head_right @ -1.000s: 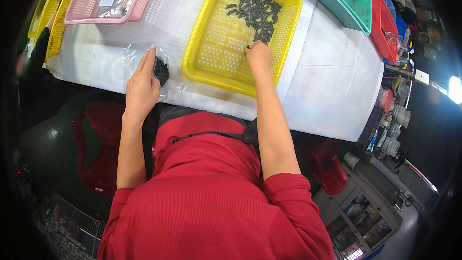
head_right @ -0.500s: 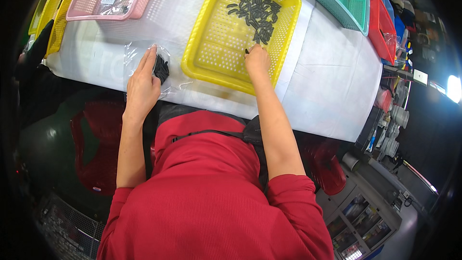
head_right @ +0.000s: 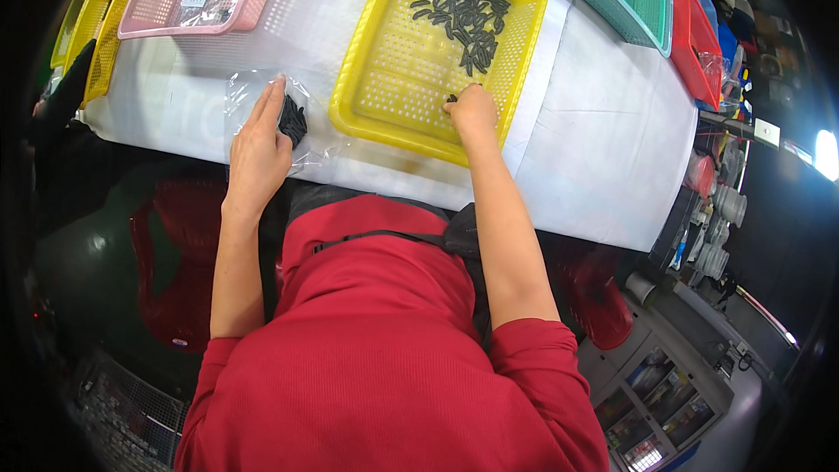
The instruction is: The person picks up small black curved objects from a yellow plastic basket and places them into a clear plastic bag held on the table.
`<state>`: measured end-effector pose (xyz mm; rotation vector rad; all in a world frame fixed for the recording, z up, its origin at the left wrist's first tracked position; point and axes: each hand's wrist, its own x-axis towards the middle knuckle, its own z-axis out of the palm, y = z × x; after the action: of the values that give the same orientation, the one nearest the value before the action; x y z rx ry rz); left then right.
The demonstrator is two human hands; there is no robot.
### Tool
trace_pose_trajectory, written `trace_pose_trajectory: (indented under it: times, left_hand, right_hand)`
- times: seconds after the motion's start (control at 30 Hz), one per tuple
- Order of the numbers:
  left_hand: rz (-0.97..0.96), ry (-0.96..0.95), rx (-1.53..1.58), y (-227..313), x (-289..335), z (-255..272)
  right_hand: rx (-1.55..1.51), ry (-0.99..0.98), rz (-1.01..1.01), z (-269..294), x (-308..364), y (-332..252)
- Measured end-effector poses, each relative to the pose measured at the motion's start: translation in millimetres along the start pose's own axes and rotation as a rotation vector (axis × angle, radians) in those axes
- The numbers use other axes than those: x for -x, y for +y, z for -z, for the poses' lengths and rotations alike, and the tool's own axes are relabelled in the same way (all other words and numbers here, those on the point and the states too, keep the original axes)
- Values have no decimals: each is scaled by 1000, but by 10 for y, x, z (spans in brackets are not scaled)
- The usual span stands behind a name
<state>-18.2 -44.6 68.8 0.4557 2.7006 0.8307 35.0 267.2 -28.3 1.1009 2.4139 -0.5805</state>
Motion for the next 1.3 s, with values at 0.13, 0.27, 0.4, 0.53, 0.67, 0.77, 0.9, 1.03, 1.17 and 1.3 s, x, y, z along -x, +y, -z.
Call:
trace_pose_trajectory:
  times: [0.13, 0.27, 0.4, 0.53, 0.67, 0.77, 0.9, 1.03, 1.17, 1.3]
  left_hand:
    - [-12, 7, 5, -14, 0, -4]
    - [-21, 5, 11, -43, -6, -8]
    - [1, -8, 8, -11, -11, 21]
    - [11, -19, 0, 0, -16, 36]
    - [10, -40, 21, 16, -59, 63]
    - [-16, -11, -4, -56, -33, 39]
    - [-17, -38, -34, -1, -67, 85]
    - [-2, -53, -55, 2, -104, 75]
    - [28, -74, -62, 9, -156, 102]
    - [90, -75, -7, 101, -223, 228]
  right_hand:
    - [163, 131, 82, -50, 68, -34]
    - [80, 78, 142, 9, 112, -80]
    - [-163, 134, 348, 144, 361, -354]
    - [-745, -241, 587, 337, 1144, -1102]
    - [-572, -113, 860, -14, 1313, -1359]
    - [-590, -98, 782, 118, 991, -1376]
    - [-366, 187, 689, 382, -402, -1143]
    - [34, 158, 575, 507, -1096, -1160]
    - [170, 23, 656, 534, -1235, -1140]
    - [30, -132, 648, 672, -1201, -1083]
